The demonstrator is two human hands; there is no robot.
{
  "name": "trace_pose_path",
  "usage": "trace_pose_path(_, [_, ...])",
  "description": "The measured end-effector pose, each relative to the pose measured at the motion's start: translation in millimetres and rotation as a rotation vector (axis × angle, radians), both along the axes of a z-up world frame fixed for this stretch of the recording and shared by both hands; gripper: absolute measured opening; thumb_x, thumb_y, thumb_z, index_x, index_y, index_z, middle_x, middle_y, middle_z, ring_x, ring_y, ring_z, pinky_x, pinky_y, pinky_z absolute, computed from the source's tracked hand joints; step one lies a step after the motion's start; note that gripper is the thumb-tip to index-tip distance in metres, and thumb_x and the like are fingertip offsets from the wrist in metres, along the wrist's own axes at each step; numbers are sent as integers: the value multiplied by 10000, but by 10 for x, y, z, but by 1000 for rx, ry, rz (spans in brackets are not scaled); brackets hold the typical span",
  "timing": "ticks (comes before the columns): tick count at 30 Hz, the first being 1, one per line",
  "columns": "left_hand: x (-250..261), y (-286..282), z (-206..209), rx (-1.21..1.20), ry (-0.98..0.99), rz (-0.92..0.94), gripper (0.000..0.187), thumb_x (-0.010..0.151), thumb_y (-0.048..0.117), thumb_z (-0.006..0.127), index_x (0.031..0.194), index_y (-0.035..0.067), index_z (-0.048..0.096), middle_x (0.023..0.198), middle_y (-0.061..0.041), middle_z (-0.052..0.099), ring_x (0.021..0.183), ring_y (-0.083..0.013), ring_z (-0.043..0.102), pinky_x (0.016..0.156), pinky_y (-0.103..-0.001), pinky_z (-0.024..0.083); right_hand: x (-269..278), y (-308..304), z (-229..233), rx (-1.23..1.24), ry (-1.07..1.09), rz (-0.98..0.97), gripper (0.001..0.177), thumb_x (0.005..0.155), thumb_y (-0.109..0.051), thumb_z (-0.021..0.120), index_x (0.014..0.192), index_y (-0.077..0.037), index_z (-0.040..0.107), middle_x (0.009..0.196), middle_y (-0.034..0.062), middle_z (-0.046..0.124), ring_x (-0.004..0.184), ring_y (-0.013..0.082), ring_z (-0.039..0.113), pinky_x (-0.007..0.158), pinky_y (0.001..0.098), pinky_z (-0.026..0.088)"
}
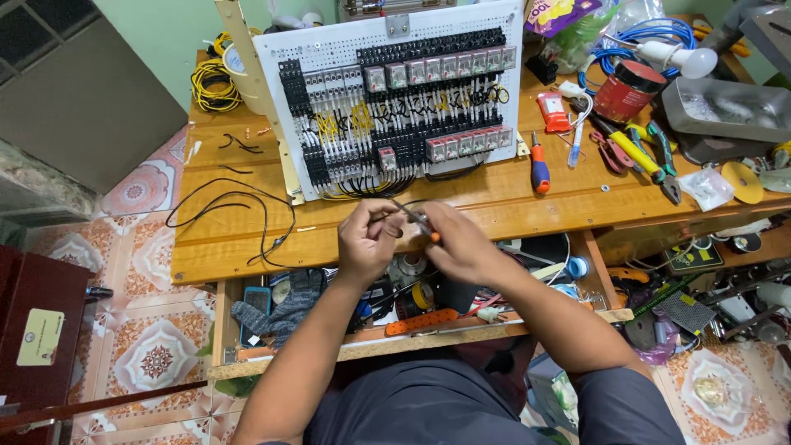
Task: Wiring an electrical relay panel by stripping insulation and twisting wire ends
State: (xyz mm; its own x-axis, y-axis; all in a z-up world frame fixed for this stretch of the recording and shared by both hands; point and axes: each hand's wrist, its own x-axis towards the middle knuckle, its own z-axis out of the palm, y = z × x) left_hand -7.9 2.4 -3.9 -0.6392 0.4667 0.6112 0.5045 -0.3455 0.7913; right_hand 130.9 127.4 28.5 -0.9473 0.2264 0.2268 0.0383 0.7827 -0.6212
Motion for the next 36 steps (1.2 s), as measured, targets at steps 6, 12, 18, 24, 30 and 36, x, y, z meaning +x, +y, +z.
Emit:
trace_pose_path(6, [-160, -32, 55, 50, -50, 123, 86, 986, 77, 674, 921, 33, 710, 506, 42, 283, 484, -64, 367, 509, -229, 396, 161, 486, 10, 447, -267, -156, 488, 797, -176, 664, 1271, -86, 595, 991, 140, 634, 961, 405, 678, 815, 534, 547])
trace_pose_path(12, [-120, -45, 89, -14, 89, 143, 62, 957, 116, 724, 914, 87, 758, 527, -60, 545, 480, -202, 541, 545, -323, 492, 27, 712, -89, 517, -250, -209, 475, 896, -423, 703, 1293, -167, 644, 1017, 107, 593, 982, 375, 648, 835, 510, 495])
trace_pose_path(18, [-195, -171, 370, -238, 153, -7, 114, 992, 158, 656, 951, 72, 720, 612, -96, 495, 552, -259, 568, 581, -376, 511, -3, 818, -142, 592, -226, -158, 536, 852, -520, 722, 1259, -175, 670, 1049, 89, 631, 965, 329, 640, 843, 456, 474])
trace_pose_path(24, [-374, -416, 576, -316, 252, -73, 95, 984, 179, 667, 970, 120, 740, 679, -93, 580, 594, -284, 628, 592, -377, 519, -15, 882, -143, 601, -206, -71, 581, 837, -565, 719, 1255, -165, 667, 1098, 99, 637, 997, 353, 633, 855, 474, 489])
trace_pose_path(30, [-608, -658, 552, -457, 308, -116, 100, 956, 184, 680, 979, 133, 763, 741, -125, 697, 608, -329, 666, 582, -404, 527, -54, 745, 101, 505, -56, -2, 521, 837, -570, 757, 1165, -167, 706, 1069, 83, 663, 976, 331, 648, 839, 457, 508])
trace_pose_path(36, [-560, -705, 574, -546, 407, -327, 162, 982, 161, 627, 1001, 55, 748, 897, -203, 775, 853, -421, 744, 785, -500, 583, -245, 17, 674, 378, 196, 198, 679, 896, -480, 748, 1407, -75, 556, 1292, 174, 634, 1245, 366, 589, 947, 469, 476])
